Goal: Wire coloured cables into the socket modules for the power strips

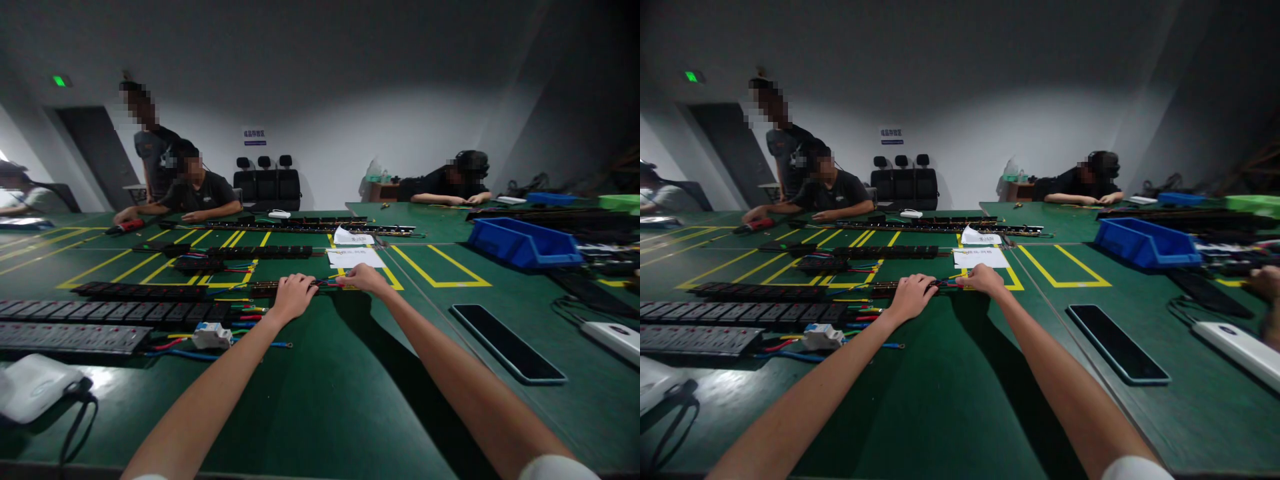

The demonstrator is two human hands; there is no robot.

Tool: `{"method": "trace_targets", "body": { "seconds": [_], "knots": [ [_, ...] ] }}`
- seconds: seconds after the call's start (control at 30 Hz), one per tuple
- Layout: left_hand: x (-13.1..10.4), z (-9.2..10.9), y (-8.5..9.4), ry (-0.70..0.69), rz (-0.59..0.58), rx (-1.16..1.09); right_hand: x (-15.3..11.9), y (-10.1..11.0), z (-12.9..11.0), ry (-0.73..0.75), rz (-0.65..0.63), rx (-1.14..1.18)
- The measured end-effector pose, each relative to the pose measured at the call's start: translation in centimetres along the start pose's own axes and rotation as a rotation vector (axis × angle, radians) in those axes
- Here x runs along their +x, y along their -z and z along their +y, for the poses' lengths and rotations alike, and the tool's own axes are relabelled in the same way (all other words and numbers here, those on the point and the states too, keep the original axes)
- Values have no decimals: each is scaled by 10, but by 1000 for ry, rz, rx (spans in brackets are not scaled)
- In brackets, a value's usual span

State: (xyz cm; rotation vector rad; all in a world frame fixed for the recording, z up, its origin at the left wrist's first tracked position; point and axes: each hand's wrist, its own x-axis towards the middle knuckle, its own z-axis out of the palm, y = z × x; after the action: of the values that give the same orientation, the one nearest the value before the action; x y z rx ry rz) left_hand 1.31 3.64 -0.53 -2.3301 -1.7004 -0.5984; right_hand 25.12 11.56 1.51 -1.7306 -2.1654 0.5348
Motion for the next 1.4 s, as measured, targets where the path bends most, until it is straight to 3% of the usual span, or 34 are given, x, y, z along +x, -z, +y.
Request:
{"method": "trace_targets", "body": {
  "seconds": [0.17, 0.3, 0.5, 0.63, 0.77, 0.97, 1.17, 1.4],
  "knots": [
    [0, 0, -1, 5, -7, -6, -16, 17, -23, 22, 151, -231],
    [1, -1, -1, 7, -7, -19, -22, 21, -37, 169, 216, -366],
    [1, -3, -1, -4, -17, -40, -17, 8, -24, 227, 274, -351],
    [1, -4, -3, -4, -10, -35, -13, 1, -11, 344, 229, -250],
    [0, -4, -5, -4, -2, -41, -13, 0, -15, 438, 193, -186],
    [-1, -4, -5, 4, -11, -32, -13, -3, -20, 444, 150, -227],
    [-2, -2, -3, 1, 7, -41, -6, -11, -10, 511, 162, -130],
    [-2, -3, -3, -3, 16, -39, -3, -11, -13, 586, 92, -79]
  ]
}}
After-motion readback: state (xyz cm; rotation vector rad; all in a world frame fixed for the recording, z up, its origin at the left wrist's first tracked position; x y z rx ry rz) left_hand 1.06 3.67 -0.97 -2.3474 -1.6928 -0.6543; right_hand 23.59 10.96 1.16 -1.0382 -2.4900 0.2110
